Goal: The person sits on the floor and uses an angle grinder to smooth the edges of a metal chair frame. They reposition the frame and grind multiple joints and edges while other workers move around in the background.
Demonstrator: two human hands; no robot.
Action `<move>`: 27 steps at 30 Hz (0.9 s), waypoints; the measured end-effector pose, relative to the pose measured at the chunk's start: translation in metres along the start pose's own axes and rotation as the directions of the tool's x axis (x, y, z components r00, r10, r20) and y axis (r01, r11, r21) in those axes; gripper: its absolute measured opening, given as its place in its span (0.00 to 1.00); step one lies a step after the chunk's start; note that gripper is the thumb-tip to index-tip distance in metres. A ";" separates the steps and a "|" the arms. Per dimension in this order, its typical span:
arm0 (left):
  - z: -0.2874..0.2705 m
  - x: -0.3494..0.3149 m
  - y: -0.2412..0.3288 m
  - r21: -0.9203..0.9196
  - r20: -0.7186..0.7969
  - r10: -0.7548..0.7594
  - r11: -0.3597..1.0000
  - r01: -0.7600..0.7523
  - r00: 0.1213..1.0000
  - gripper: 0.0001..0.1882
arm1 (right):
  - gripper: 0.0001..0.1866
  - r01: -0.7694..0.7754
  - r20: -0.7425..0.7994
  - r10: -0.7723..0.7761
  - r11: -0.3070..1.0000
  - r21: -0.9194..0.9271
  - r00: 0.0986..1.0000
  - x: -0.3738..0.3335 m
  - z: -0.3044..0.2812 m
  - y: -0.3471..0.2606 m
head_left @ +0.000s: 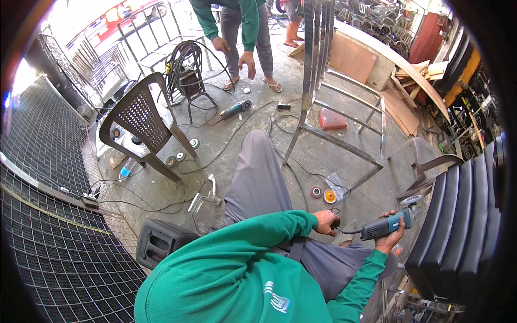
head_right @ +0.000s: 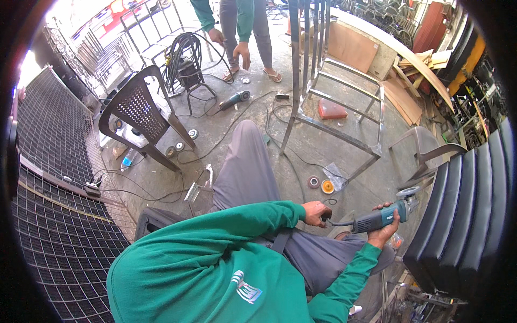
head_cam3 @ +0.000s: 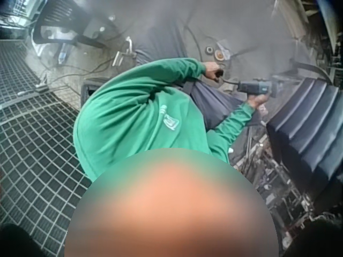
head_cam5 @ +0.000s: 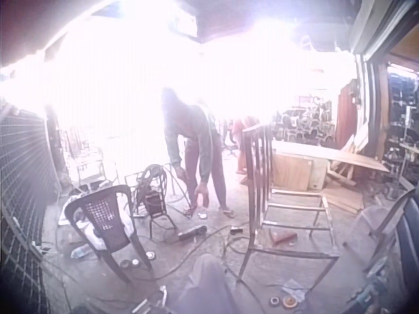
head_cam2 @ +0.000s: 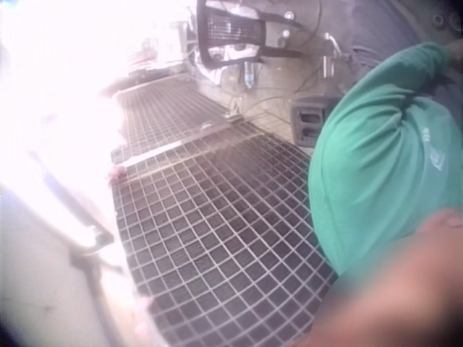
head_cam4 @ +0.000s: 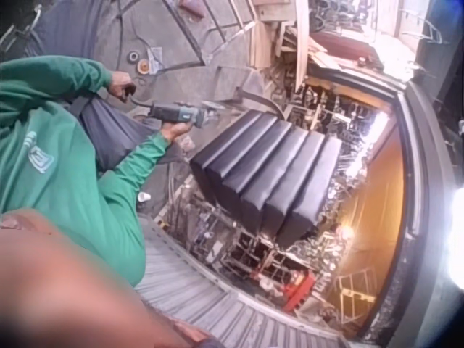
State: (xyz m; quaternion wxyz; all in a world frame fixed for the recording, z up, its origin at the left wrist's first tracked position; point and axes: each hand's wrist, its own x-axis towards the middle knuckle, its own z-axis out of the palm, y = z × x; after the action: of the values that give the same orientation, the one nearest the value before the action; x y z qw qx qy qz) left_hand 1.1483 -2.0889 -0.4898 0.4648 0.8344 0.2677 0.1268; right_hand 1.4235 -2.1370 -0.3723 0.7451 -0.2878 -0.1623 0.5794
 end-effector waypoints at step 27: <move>-0.012 -0.009 0.010 0.040 0.025 -0.058 0.998 0.057 0.998 0.24 | 0.18 0.028 -0.060 -0.032 0.997 -0.066 0.998 0.003 -0.004 0.005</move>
State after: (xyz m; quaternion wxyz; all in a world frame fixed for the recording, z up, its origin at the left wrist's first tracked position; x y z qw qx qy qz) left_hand 1.1388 -2.0898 -0.4747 0.4554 0.8369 0.2879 0.0970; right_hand 1.4230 -2.1344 -0.3786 0.7486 -0.3269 -0.1623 0.5536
